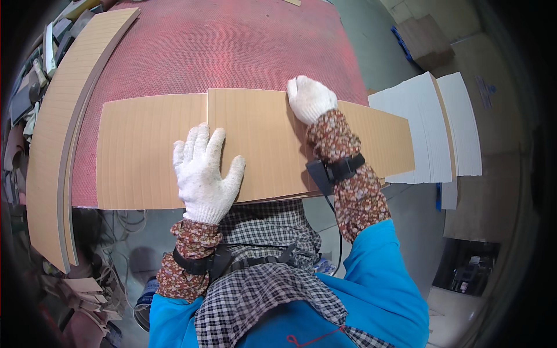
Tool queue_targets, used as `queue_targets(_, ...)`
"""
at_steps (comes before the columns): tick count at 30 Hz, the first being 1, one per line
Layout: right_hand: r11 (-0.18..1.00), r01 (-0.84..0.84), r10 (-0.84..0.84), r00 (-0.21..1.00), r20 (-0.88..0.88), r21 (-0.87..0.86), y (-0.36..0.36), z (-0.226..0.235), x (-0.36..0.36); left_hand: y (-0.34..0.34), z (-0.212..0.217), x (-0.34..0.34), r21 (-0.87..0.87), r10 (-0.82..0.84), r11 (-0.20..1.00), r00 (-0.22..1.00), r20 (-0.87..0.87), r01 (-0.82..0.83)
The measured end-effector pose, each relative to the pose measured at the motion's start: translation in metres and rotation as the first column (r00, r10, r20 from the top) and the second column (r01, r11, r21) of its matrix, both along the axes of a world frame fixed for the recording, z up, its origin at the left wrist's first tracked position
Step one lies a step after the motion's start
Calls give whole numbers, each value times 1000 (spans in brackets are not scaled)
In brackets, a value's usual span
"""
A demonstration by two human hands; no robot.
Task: Sanding the edges and surfaces of wood panels with a small sanding block.
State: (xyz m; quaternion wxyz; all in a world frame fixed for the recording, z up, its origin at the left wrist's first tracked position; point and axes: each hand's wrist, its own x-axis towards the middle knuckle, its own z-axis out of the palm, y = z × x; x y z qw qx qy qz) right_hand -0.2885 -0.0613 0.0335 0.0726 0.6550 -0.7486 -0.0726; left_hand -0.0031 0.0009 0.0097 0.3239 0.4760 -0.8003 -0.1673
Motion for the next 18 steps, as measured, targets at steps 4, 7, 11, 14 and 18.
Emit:
queue_targets(4, 977, 193, -207, 956, 206, 87, -24, 4, 6, 1, -1, 3, -4, 20, 1000, 1000, 16, -19)
queue_targets(7, 983, 182, -182, 964, 191, 22, -10, 10, 15, 1, -4, 2, -14, 17, 1000, 1000, 4, -17)
queue_targets(11, 999, 13, -12, 1000, -19, 41, 41, 8, 25, 1, -3, 0, -30, 14, 999, 1000, 16, -14)
queue_targets(14, 999, 29, -28, 998, 54, -29, 90, 2, 49, -1, -6, 6, -28, 15, 999, 1000, 18, -15)
queue_targets(18, 998, 52, -45, 988, 147, -44, 165, 10, 75, -2, -6, 3, -25, 7, 1000, 1000, 3, -6)
